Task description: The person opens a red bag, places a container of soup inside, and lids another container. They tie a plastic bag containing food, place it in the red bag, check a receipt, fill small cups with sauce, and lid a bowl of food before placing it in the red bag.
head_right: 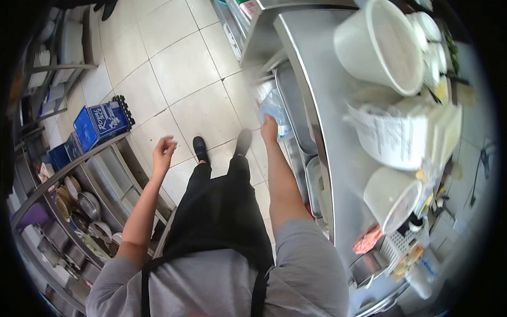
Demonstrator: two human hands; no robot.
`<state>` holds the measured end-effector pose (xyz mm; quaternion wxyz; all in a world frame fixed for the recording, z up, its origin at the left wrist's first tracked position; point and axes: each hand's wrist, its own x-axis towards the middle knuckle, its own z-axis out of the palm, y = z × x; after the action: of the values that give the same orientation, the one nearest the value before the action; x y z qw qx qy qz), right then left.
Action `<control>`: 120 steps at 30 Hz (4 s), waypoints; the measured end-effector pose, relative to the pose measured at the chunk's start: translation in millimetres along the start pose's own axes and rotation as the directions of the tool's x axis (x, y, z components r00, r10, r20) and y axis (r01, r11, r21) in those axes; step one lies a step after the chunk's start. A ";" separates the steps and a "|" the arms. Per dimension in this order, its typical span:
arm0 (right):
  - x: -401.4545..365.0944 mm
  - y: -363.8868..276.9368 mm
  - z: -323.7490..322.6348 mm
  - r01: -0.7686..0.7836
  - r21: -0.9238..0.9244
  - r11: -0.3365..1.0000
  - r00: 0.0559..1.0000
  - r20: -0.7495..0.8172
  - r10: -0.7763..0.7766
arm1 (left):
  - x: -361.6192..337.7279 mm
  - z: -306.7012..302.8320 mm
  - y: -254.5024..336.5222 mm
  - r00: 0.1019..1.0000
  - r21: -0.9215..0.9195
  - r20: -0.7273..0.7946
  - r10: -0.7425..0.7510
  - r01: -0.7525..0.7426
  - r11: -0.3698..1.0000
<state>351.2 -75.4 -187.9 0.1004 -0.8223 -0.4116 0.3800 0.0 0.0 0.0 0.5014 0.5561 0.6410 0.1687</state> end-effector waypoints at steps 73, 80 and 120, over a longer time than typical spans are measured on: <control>107.0 72.1 37.0 -0.569 -0.082 0.818 0.742 -0.480 0.468 | 3.9 61.9 -106.5 0.897 0.241 0.351 -0.269 0.191 0.952; -14.2 34.7 59.3 -0.117 0.245 0.962 0.938 -0.290 0.188 | -12.0 69.2 -55.0 0.879 0.322 0.444 0.176 -0.340 0.884; -442.4 -238.2 -220.8 0.209 0.957 -0.204 0.958 -0.242 -0.155 | 41.2 -115.3 318.9 0.907 -0.285 0.322 0.273 -0.183 0.941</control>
<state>199.6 -223.3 318.5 0.7522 -0.3895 -0.0870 0.5244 82.7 179.2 278.8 0.6514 0.5819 0.4432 0.2017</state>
